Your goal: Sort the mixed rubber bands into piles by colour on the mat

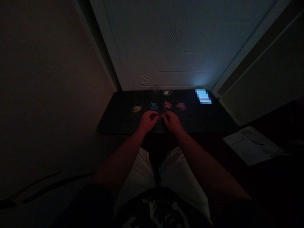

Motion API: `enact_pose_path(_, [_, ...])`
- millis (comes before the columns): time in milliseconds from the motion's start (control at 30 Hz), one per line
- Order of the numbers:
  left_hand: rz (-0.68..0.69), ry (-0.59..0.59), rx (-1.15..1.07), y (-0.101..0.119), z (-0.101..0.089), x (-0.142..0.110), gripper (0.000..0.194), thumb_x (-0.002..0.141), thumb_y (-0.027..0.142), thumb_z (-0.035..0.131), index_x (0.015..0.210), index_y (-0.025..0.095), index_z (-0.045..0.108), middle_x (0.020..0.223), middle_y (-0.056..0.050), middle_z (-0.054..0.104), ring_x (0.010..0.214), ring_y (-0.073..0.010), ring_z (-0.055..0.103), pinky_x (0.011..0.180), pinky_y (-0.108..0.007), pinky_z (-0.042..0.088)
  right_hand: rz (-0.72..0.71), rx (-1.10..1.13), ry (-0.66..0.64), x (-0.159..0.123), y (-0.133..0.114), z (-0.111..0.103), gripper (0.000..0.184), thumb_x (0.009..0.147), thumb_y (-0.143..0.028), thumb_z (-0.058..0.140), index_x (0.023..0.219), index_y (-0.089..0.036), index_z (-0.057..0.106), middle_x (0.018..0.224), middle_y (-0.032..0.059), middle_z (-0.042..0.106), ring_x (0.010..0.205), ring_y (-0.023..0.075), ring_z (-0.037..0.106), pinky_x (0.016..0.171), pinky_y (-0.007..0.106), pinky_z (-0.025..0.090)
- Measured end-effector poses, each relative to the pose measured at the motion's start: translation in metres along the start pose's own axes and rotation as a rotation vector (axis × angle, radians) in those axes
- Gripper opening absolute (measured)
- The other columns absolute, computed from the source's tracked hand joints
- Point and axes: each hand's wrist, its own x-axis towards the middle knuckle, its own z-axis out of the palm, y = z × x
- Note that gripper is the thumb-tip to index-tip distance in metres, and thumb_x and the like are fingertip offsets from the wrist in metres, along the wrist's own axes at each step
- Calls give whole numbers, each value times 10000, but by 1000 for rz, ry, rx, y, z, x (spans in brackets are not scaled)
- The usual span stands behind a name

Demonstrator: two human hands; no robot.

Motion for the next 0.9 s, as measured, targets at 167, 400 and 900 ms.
enact_pose_path(167, [15, -24, -34, 3, -1, 1, 159, 761, 267, 584, 875, 186, 659, 951, -41, 658, 910, -155, 585, 839, -298, 461, -54, -54, -23, -2, -7, -3, 128, 813, -249, 461, 803, -194, 576, 820, 67, 580, 794, 194, 509, 750, 313, 386])
enact_pose_path(400, [-28, 0, -48, -4, 1, 2, 147, 771, 267, 568, 841, 177, 661, 908, -41, 668, 875, -152, 596, 807, -288, 467, -50, -105, -14, -2, -6, -3, 116, 803, -224, 455, 798, -188, 566, 811, 77, 572, 792, 209, 498, 746, 331, 386])
enact_pose_path(900, [-86, 23, -109, -4, 1, 1, 165, 760, 284, 578, 846, 166, 655, 875, -47, 675, 802, -148, 612, 733, -274, 485, -44, -20, 31, -5, -9, -8, 391, 673, -195, 538, 1064, -189, 540, 1074, 99, 554, 988, 266, 471, 849, 403, 360])
